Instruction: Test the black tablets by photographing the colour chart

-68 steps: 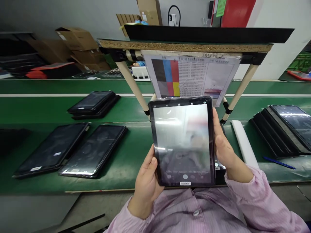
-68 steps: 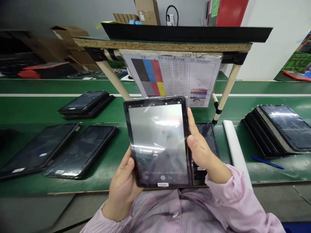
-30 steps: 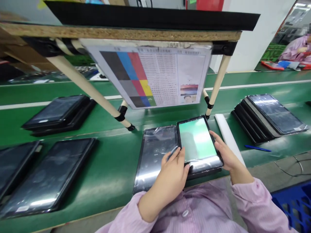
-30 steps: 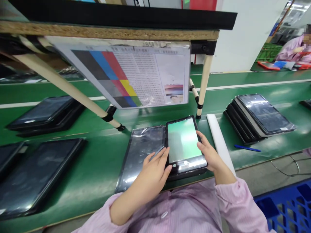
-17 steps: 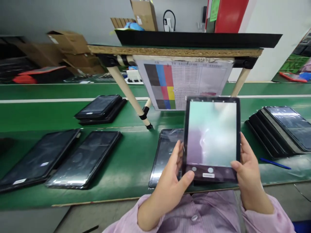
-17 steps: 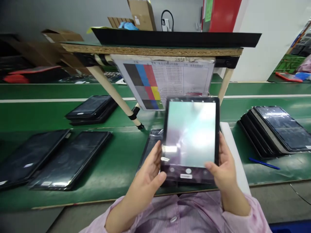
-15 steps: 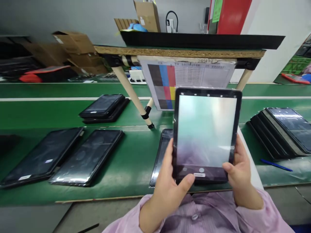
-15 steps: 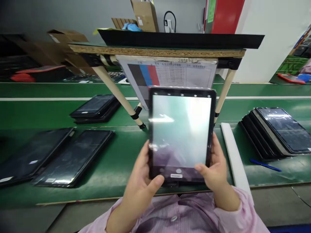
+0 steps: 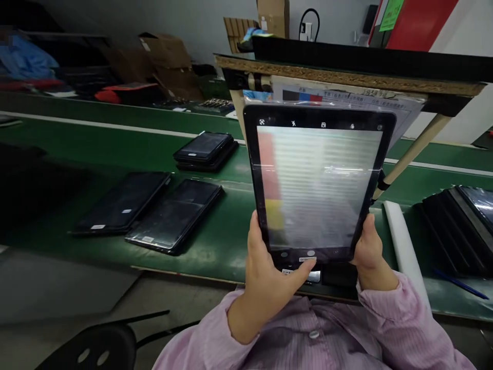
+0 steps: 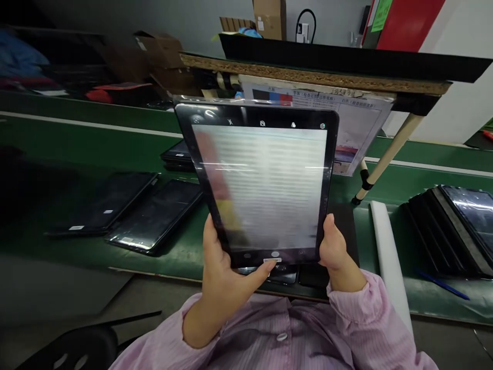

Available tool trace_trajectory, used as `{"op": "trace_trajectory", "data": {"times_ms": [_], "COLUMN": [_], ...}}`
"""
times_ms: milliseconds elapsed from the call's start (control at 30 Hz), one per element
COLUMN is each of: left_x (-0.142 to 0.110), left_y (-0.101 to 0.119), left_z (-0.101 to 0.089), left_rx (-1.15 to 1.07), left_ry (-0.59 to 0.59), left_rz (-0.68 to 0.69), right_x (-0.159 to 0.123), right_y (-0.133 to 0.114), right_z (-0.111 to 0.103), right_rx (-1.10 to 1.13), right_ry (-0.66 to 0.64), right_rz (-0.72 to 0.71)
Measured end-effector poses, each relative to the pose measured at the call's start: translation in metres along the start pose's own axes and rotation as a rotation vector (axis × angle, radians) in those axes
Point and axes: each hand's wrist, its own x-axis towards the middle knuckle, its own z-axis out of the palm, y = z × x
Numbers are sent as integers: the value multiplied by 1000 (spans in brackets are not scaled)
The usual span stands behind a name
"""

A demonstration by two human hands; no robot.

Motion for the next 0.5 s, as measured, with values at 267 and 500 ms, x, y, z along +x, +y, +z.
{"op": "trace_trajectory", "data": {"times_ms": [267,500], "left_x": [-3,-2], "left_y": [-4,-7], "left_z": [4,1], "left_rx": [68,30], "left_ry": [41,-2], "left_rz": [3,0], "right_x": [-4,-7], "right_y": [9,1], "right_z": [-2,6], "right_rx": [12,-92], "right_ry": [25,-5], "right_rz": [-41,-65]}}
